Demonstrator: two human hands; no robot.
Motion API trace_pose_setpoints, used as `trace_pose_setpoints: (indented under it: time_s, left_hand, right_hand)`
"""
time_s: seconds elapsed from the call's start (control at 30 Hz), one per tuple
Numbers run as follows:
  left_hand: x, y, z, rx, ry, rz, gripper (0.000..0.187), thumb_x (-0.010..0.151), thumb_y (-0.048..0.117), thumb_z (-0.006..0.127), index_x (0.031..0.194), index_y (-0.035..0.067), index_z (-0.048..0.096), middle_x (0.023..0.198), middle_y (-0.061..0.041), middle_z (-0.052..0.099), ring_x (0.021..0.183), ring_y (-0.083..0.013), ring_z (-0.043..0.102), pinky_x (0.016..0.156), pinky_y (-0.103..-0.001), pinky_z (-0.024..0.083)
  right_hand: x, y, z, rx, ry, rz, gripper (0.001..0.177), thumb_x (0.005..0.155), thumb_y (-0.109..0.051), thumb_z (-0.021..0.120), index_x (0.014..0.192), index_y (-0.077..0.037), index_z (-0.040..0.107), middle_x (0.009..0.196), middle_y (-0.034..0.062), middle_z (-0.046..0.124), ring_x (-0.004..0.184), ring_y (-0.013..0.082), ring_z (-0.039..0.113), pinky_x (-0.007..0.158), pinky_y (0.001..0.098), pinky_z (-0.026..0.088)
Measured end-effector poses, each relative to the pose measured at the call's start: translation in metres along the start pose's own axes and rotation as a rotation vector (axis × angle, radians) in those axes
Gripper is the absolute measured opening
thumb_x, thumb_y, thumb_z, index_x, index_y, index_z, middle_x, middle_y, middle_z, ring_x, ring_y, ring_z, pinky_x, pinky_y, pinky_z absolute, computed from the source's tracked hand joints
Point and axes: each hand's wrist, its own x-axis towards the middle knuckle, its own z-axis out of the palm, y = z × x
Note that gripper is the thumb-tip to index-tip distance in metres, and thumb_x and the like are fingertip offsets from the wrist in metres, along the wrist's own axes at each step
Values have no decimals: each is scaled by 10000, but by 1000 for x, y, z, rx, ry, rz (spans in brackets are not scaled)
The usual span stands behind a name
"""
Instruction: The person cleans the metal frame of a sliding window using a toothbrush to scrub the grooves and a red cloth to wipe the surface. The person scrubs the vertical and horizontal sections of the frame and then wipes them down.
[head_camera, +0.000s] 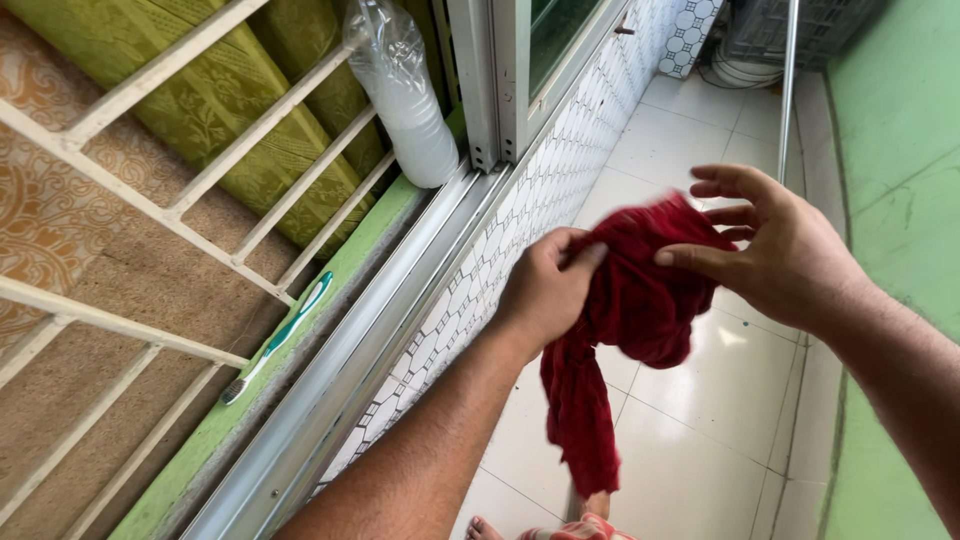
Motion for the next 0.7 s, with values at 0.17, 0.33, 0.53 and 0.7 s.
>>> trace_pose_setpoints:
  time_s: [0.17, 0.33, 0.53, 0.7]
  left_hand:
    - [6, -7, -7, -482, -82, -166, 539, 1044, 464, 461, 1351, 31, 554, 1324, -156, 627, 1245, -267, 579, 1088, -489, 458]
    - [-7, 4, -26, -236, 60, -252, 728, 922, 582, 432, 1351, 23, 614, 1342, -210, 669, 1278, -308, 635, 1085, -526, 499]
    - [-9, 2, -42, -607, 62, -552, 869, 944, 692, 369, 1536, 57, 342, 1501, -210, 448, 1411, -373, 516, 1096, -617, 461]
    - [-29, -6, -57, 474, 97, -200, 1262, 675, 902, 576, 1555, 50, 272, 1465, -299, 448, 1361, -412, 481, 1012, -565, 533]
  right_hand:
    - [-9, -10, 20, 192, -137, 206, 519, 893, -369, 766, 1307, -79, 649, 1101, 137, 782, 1011, 220, 768, 940, 385, 623]
    - [-9, -18, 28, 373, -101, 209, 466, 994, -413, 621, 1252, -35, 713, 1026, 152, 796, 922, 217, 758, 878, 390, 640]
    - [-3, -30, 37, 902, -37, 263, 523, 986, -396, 633, 1238, 61, 652, 1047, 151, 738, 891, 215, 725, 840, 367, 619]
    - [-6, -49, 38, 539, -34, 272, 544, 930, -369, 688, 1245, 74, 657, 1092, 224, 747, 940, 251, 744, 862, 380, 625]
